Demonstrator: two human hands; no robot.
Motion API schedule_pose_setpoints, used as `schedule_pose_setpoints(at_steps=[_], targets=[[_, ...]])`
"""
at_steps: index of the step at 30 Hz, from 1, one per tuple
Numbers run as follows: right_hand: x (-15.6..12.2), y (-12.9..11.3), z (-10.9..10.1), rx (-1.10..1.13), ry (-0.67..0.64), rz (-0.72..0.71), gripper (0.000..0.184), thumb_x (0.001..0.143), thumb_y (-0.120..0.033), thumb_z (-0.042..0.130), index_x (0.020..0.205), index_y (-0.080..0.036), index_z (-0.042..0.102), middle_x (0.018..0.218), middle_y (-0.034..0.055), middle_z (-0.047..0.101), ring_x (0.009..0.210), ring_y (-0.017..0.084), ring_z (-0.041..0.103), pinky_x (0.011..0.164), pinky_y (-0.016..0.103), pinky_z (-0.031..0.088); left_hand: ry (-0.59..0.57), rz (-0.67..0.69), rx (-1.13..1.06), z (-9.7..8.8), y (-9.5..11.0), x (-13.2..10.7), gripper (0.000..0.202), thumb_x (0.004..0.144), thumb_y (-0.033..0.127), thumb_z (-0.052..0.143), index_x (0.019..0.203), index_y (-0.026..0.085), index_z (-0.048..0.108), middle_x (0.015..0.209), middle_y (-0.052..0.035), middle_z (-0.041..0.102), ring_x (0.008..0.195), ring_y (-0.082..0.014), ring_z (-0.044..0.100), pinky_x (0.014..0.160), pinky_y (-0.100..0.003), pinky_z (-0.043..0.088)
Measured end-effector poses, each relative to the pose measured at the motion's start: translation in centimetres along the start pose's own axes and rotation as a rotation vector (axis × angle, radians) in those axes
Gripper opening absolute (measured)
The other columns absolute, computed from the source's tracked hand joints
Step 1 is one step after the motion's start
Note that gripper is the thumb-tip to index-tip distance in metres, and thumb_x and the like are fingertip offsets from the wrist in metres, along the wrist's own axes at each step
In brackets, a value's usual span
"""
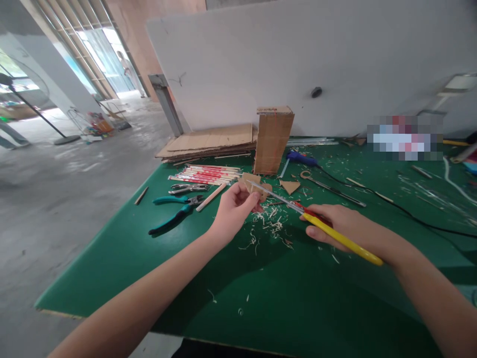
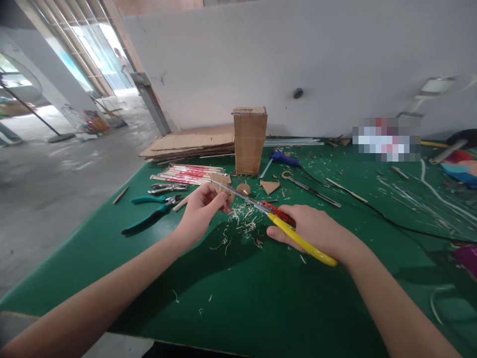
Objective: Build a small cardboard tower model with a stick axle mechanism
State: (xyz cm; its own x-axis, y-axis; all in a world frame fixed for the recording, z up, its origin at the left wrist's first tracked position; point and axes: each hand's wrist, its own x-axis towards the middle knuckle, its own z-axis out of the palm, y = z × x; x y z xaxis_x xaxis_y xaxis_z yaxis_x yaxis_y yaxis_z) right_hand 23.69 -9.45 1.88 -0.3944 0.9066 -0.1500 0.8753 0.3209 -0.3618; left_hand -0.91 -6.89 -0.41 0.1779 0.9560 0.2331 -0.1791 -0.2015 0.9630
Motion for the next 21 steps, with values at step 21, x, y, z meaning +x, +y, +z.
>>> schedule_pose_setpoints(at_steps=[21], targets=[[-0.14,0.02,0.12,-0.018,-0.005,0.007,0.050,0.081,-0.065,0.042,0.102,-0.024,0.059,0.097,0.0095,0.065,0.079,0.024,0.062,0.063,0.036,0.047,0.006,0.016,0.027,0.01,-0.10,0.01,0.015,0.081,0.028,0.061,0.078,0.017,0.051,0.073,-0.0001,0.061,0.061,-0.0093,0.060,0.062,-0.025,0.048]])
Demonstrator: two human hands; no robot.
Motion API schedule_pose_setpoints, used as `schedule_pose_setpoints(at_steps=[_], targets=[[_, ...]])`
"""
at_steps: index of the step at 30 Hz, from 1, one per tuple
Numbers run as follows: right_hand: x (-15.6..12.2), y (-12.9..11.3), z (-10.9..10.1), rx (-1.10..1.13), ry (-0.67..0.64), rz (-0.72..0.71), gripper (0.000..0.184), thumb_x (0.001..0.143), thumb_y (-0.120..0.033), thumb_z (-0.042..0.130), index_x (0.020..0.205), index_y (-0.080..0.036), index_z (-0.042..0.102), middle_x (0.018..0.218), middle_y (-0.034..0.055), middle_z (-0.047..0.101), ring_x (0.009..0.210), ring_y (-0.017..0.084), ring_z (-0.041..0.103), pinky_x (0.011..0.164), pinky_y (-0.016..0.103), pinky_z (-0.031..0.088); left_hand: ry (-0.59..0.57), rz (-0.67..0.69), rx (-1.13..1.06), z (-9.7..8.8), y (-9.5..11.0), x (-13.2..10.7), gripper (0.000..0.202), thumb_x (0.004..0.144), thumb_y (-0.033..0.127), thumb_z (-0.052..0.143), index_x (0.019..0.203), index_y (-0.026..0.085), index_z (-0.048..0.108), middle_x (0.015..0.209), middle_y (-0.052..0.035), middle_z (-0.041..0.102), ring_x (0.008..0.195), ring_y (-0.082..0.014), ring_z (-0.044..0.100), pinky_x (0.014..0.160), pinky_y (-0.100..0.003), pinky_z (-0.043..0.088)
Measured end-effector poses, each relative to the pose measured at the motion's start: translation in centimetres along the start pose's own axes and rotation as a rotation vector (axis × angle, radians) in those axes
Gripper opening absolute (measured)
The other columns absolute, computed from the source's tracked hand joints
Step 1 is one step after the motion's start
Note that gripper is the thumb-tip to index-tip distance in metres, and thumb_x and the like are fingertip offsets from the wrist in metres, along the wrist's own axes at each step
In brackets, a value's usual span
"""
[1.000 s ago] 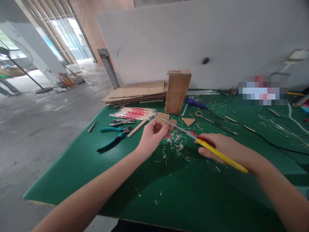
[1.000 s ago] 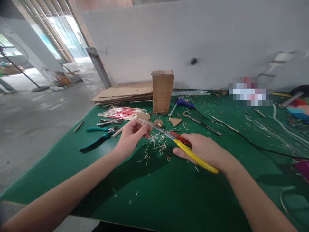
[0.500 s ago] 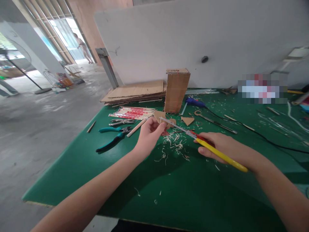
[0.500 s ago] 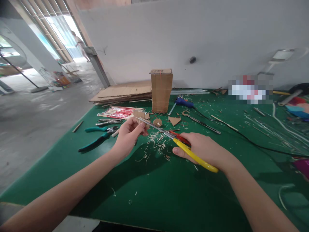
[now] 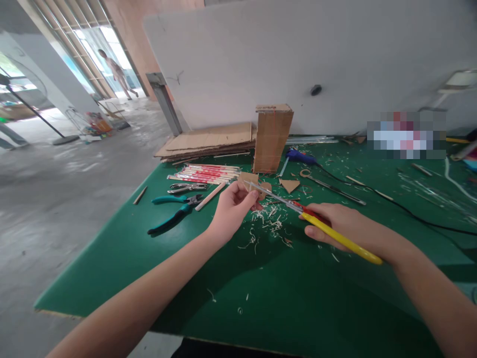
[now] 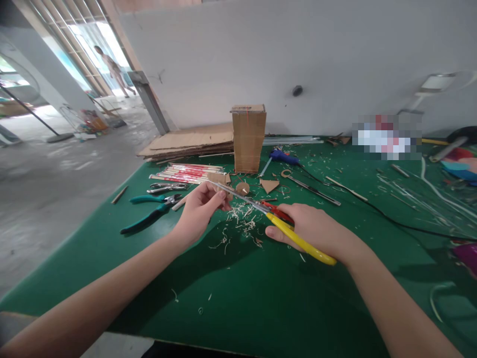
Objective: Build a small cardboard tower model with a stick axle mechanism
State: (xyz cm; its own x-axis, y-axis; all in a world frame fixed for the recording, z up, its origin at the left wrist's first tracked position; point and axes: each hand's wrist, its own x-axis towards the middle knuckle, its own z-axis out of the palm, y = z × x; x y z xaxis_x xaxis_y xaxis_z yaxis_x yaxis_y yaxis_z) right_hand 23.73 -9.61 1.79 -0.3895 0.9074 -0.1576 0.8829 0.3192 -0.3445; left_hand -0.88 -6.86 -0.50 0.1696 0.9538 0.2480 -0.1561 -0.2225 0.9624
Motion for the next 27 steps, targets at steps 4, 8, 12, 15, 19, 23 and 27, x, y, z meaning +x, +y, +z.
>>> schedule_pose_setpoints(at_steps=[4,8,12,15,19,23,27], targets=[[0.0,0.0,0.0,0.032,-0.003,0.008,0.050,0.080,-0.065,0.043,0.106,-0.024,0.058,0.102,0.0100,0.065,0.083,0.026,0.062,0.066,0.039,0.047,-0.011,-0.013,0.005,0.0,0.1,0.0,0.015,0.081,0.029,0.061,0.078,0.017,0.051,0.073,-0.0005,0.062,0.062,-0.0099,0.061,0.062,-0.025,0.049],[0.1,0.0,0.0,0.035,-0.005,0.010,0.050,0.080,-0.065,0.043,0.106,-0.024,0.058,0.103,0.0103,0.065,0.081,0.025,0.062,0.065,0.038,0.046,-0.023,-0.009,0.001,0.0,0.0,-0.1,0.015,0.081,0.028,0.061,0.079,0.017,0.052,0.074,-0.0005,0.062,0.062,-0.0098,0.060,0.063,-0.025,0.049],[0.1,-0.2,-0.1,0.049,0.005,0.025,0.050,0.080,-0.065,0.045,0.104,-0.024,0.060,0.094,0.0083,0.067,0.073,0.023,0.062,0.060,0.035,0.045,-0.042,0.012,0.000,0.0,0.0,0.0,0.013,0.082,0.026,0.060,0.079,0.016,0.053,0.074,-0.0006,0.061,0.062,-0.0094,0.060,0.062,-0.024,0.049],[0.2,-0.4,-0.1,0.060,0.010,0.042,0.050,0.079,-0.065,0.046,0.104,-0.024,0.060,0.086,0.0063,0.067,0.068,0.020,0.061,0.058,0.032,0.043,-0.050,0.021,0.013,0.0,0.1,0.1,0.011,0.082,0.026,0.059,0.081,0.015,0.055,0.075,-0.0006,0.062,0.062,-0.0086,0.059,0.062,-0.023,0.049],[0.4,-0.8,0.1,0.043,0.067,0.049,0.050,0.079,-0.065,0.046,0.099,-0.022,0.060,0.076,0.0048,0.066,0.059,0.017,0.057,0.055,0.030,0.039,-0.044,0.010,0.073,-0.1,0.7,0.5,0.010,0.082,0.025,0.060,0.081,0.015,0.058,0.074,-0.0008,0.063,0.062,-0.0083,0.059,0.063,-0.023,0.050],[1.1,-1.5,0.3,0.039,0.160,0.009,0.042,0.082,-0.060,0.044,0.084,-0.021,0.058,0.063,0.0017,0.059,0.051,0.014,0.051,0.052,0.028,0.035,-0.062,0.034,0.125,-0.5,1.7,1.8,0.011,0.082,0.026,0.059,0.081,0.015,0.059,0.072,-0.0015,0.064,0.062,-0.0094,0.060,0.065,-0.024,0.050],[2.2,-1.8,0.0,0.062,0.237,-0.028,0.038,0.084,-0.055,0.043,0.078,-0.020,0.057,0.062,0.0020,0.058,0.052,0.014,0.050,0.053,0.028,0.035,-0.126,0.061,0.212,-0.8,3.0,4.2,0.013,0.081,0.027,0.059,0.081,0.014,0.062,0.069,-0.0022,0.064,0.063,-0.0100,0.061,0.063,-0.023,0.048]])
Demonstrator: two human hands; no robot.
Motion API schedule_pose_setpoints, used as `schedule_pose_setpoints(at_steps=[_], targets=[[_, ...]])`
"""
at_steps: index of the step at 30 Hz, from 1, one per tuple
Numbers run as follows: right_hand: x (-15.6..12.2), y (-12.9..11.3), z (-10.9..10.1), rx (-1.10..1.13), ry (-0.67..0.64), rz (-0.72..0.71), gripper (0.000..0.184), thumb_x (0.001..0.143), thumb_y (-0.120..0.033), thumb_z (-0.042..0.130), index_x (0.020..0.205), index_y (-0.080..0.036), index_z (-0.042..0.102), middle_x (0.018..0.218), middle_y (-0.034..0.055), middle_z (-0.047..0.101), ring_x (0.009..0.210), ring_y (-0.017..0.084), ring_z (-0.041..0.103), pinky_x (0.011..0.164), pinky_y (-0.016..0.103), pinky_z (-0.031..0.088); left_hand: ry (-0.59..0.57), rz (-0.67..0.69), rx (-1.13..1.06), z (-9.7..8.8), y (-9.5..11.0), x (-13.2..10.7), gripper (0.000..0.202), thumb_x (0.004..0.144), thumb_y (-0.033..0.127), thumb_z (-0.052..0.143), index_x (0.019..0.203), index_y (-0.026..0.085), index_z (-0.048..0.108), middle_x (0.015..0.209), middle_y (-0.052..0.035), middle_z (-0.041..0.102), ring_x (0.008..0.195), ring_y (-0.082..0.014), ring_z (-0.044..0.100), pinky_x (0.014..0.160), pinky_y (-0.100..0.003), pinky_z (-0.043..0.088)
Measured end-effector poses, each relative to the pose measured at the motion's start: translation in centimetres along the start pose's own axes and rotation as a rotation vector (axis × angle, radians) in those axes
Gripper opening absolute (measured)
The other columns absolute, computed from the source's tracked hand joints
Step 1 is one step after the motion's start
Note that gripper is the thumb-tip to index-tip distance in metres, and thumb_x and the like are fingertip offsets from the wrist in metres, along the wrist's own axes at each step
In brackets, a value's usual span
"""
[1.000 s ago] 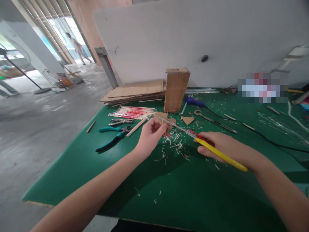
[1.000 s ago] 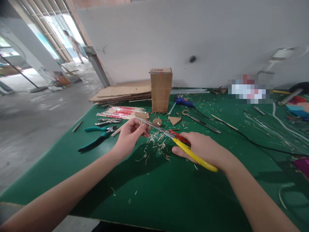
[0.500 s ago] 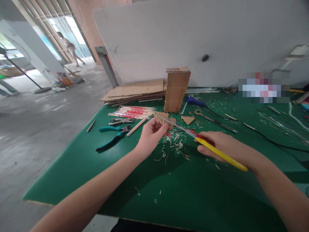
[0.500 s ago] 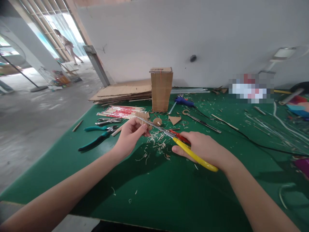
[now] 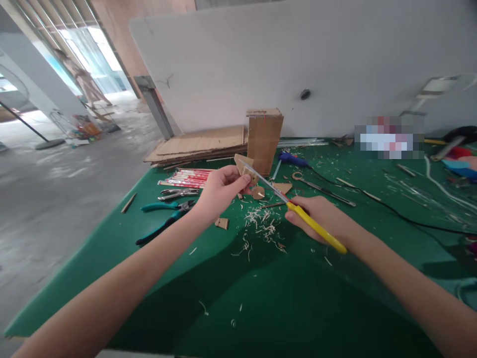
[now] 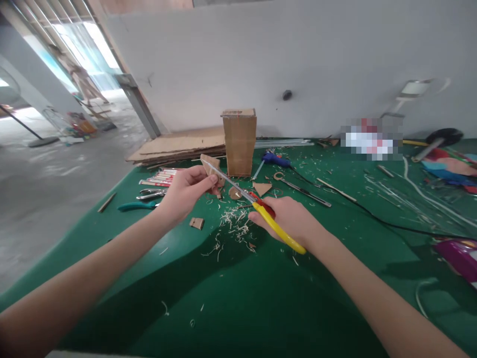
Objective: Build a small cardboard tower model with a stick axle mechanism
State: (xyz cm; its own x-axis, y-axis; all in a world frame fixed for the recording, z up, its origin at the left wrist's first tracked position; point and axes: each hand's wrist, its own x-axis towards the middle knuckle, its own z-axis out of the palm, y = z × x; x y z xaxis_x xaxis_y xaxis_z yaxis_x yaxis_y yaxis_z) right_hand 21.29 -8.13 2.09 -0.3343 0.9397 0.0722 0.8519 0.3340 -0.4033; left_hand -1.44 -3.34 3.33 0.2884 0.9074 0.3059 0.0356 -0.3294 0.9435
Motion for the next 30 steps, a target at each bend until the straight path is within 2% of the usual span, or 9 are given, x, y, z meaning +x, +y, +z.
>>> schedule_pose_setpoints(at_steps=[5,9,15,18,21,23,27,30], targets=[[2.1,1.1,-0.4,-0.002,0.094,-0.044,0.035,0.087,-0.048,0.042,0.095,-0.019,0.060,0.067,0.0031,0.061,0.059,0.016,0.054,0.054,0.027,0.035,-0.015,-0.035,0.030,-0.1,1.4,3.3,0.011,0.079,0.023,0.061,0.077,0.012,0.062,0.067,-0.0023,0.064,0.059,-0.0089,0.059,0.059,-0.023,0.048],[2.9,2.4,-0.3,-0.005,0.142,-0.043,0.033,0.085,-0.048,0.043,0.087,-0.018,0.058,0.074,0.0053,0.064,0.063,0.017,0.056,0.056,0.027,0.037,-0.056,-0.047,0.029,0.6,2.2,4.7,0.010,0.079,0.021,0.059,0.077,0.012,0.062,0.070,-0.0034,0.065,0.059,-0.0089,0.060,0.061,-0.024,0.050],[2.1,4.0,0.4,0.186,0.195,-0.138,0.033,0.087,-0.046,0.040,0.092,-0.017,0.055,0.078,0.0061,0.062,0.065,0.018,0.059,0.062,0.031,0.044,-0.125,-0.021,0.166,1.9,4.4,5.4,0.012,0.080,0.022,0.057,0.075,0.012,0.062,0.066,-0.0034,0.065,0.056,-0.0089,0.059,0.059,-0.024,0.049],[1.8,4.9,0.3,0.300,0.222,-0.181,0.036,0.087,-0.049,0.039,0.096,-0.017,0.055,0.088,0.0089,0.063,0.075,0.020,0.062,0.066,0.032,0.048,-0.166,-0.003,0.214,2.8,5.2,5.9,0.014,0.081,0.024,0.056,0.075,0.013,0.062,0.067,-0.0034,0.064,0.058,-0.0097,0.060,0.058,-0.023,0.048],[1.6,5.7,0.0,0.357,0.237,-0.231,0.038,0.088,-0.050,0.037,0.098,-0.017,0.055,0.098,0.0116,0.061,0.084,0.022,0.062,0.072,0.034,0.049,-0.199,0.023,0.208,3.7,5.5,6.3,0.016,0.081,0.028,0.056,0.078,0.014,0.063,0.072,-0.0043,0.065,0.062,-0.0109,0.062,0.061,-0.025,0.049],[1.3,5.9,-0.2,0.380,0.244,-0.259,0.039,0.089,-0.050,0.035,0.097,-0.018,0.055,0.096,0.0112,0.060,0.084,0.022,0.062,0.073,0.035,0.049,-0.199,0.018,0.206,4.3,5.6,6.5,0.017,0.081,0.029,0.057,0.078,0.013,0.063,0.072,-0.0045,0.065,0.062,-0.0109,0.061,0.062,-0.025,0.049],[0.3,5.7,-0.4,0.438,0.235,-0.301,0.041,0.089,-0.053,0.033,0.099,-0.019,0.053,0.086,0.0078,0.057,0.082,0.022,0.061,0.070,0.034,0.049,-0.221,-0.044,0.121,4.9,6.0,6.1,0.016,0.080,0.028,0.058,0.081,0.012,0.064,0.075,-0.0052,0.066,0.060,-0.0093,0.060,0.062,-0.024,0.049],[-0.4,5.5,-0.4,0.496,0.194,-0.313,0.041,0.089,-0.054,0.033,0.101,-0.020,0.052,0.090,0.0075,0.057,0.081,0.020,0.060,0.065,0.031,0.048,-0.246,-0.080,0.071,4.9,6.3,5.5,0.017,0.080,0.027,0.059,0.084,0.012,0.065,0.079,-0.0053,0.066,0.061,-0.0087,0.060,0.062,-0.023,0.048]])
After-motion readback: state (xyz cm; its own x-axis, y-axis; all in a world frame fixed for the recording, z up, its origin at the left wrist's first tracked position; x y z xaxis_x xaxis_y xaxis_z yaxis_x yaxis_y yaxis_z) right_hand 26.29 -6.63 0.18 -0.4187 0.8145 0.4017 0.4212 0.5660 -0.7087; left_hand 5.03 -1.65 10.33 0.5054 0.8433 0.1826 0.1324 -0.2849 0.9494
